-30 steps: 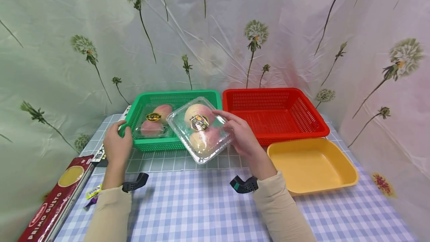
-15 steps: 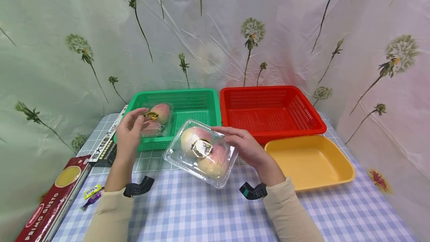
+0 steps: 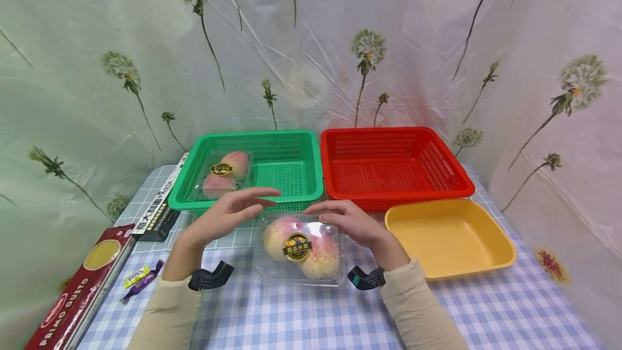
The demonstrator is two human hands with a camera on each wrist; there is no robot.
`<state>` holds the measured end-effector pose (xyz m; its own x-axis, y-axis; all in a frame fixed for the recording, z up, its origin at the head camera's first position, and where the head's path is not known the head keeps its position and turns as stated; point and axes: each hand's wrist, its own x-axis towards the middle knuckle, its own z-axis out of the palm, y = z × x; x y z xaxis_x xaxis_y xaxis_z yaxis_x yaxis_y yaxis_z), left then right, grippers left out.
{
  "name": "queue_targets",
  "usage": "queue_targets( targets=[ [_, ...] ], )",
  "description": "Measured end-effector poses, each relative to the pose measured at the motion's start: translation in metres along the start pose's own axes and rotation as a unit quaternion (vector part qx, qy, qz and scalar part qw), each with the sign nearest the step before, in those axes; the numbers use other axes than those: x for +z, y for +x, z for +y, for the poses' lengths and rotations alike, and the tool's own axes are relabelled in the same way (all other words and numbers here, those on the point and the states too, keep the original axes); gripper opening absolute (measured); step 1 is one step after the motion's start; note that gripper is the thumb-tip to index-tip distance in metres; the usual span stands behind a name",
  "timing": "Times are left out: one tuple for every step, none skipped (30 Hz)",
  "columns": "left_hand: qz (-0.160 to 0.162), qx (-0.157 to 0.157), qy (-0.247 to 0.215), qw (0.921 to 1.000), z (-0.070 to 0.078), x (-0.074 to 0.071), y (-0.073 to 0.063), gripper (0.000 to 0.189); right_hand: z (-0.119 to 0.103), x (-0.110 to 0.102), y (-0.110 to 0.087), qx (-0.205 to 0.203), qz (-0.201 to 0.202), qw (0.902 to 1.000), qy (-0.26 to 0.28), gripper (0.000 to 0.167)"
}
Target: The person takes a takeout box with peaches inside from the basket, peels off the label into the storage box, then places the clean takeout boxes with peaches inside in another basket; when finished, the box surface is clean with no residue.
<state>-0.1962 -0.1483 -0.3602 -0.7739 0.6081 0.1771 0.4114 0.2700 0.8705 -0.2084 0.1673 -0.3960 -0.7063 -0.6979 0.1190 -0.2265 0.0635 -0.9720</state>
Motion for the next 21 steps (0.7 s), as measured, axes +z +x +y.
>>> queue_targets(
  targets=[
    [-0.020,-0.004,0.008,0.9998,-0.001,0.002,0.001,0.040,0.003,0.000,0.000,0.006,0.000,1.0000,0.003,0.035],
    [-0.039,-0.007,0.021,0.9990,-0.002,0.004,0.002,0.039,0.006,0.000,0.001,0.012,-0.001,0.9999,0.009,0.035],
    [-0.056,-0.009,0.036,0.9977,-0.004,0.006,0.004,0.039,0.010,0.000,0.001,0.016,-0.003,0.9997,0.016,0.035],
    [-0.072,-0.014,0.049,0.9961,-0.006,0.008,0.005,0.039,0.013,0.000,0.002,0.021,-0.004,0.9995,0.023,0.035],
    [-0.087,-0.018,0.061,0.9942,-0.007,0.011,0.006,0.040,0.016,0.000,0.002,0.027,-0.002,0.9992,0.030,0.036],
    [-0.101,-0.017,0.072,0.9922,-0.010,0.013,0.007,0.041,0.018,0.000,0.003,0.032,0.003,0.9988,0.036,0.036],
    [-0.112,-0.018,0.080,0.9903,-0.013,0.015,0.008,0.042,0.021,0.000,0.003,0.038,0.013,0.9984,0.040,0.036],
    [-0.121,-0.019,0.085,0.9889,-0.016,0.017,0.009,0.044,0.023,0.000,0.004,0.041,0.025,0.9980,0.041,0.036],
    [-0.126,-0.021,0.087,0.9879,-0.019,0.019,0.010,0.045,0.025,0.000,0.004,0.044,0.038,0.9975,0.038,0.036],
    [-0.131,-0.024,0.089,0.9871,-0.022,0.020,0.010,0.047,0.026,0.000,0.004,0.047,0.054,0.9969,0.033,0.036],
    [-0.134,-0.023,0.091,0.9865,-0.025,0.021,0.011,0.048,0.027,0.001,0.005,0.048,0.069,0.9961,0.024,0.035],
    [-0.136,-0.023,0.093,0.9860,-0.027,0.021,0.011,0.050,0.028,0.001,0.005,0.050,0.084,0.9951,0.012,0.035],
    [-0.138,-0.026,0.093,0.9857,-0.030,0.022,0.011,0.052,0.028,0.001,0.006,0.053,0.100,0.9936,-0.007,0.033],
    [-0.139,-0.030,0.092,0.9855,-0.033,0.022,0.011,0.055,0.028,0.001,0.006,0.055,0.111,0.9919,-0.026,0.032],
    [-0.139,-0.033,0.094,0.9852,-0.035,0.022,0.011,0.058,0.027,0.000,0.007,0.059,0.120,0.9898,-0.048,0.031],
    [-0.142,-0.037,0.094,0.9848,-0.038,0.022,0.011,0.060,0.026,0.000,0.007,0.062,0.125,0.9876,-0.072,0.030],
    [-0.144,-0.041,0.093,0.9844,-0.040,0.022,0.012,0.062,0.024,-0.001,0.006,0.064,0.126,0.9853,-0.096,0.029],
    [-0.147,-0.045,0.089,0.9841,-0.043,0.023,0.012,0.064,0.022,-0.001,0.006,0.068,0.126,0.9823,-0.121,0.027],
    [-0.151,-0.048,0.083,0.9839,-0.046,0.023,0.012,0.065,0.020,-0.002,0.005,0.073,0.123,0.9794,-0.142,0.027],
    [-0.154,-0.051,0.077,0.9837,-0.048,0.024,0.012,0.066,0.017,-0.002,0.004,0.076,0.116,0.9774,-0.160,0.027],
    [-0.157,-0.054,0.069,0.9836,-0.050,0.024,0.013,0.067,0.013,-0.003,0.003,0.079,0.108,0.9745,-0.181,0.028]
  ],
)
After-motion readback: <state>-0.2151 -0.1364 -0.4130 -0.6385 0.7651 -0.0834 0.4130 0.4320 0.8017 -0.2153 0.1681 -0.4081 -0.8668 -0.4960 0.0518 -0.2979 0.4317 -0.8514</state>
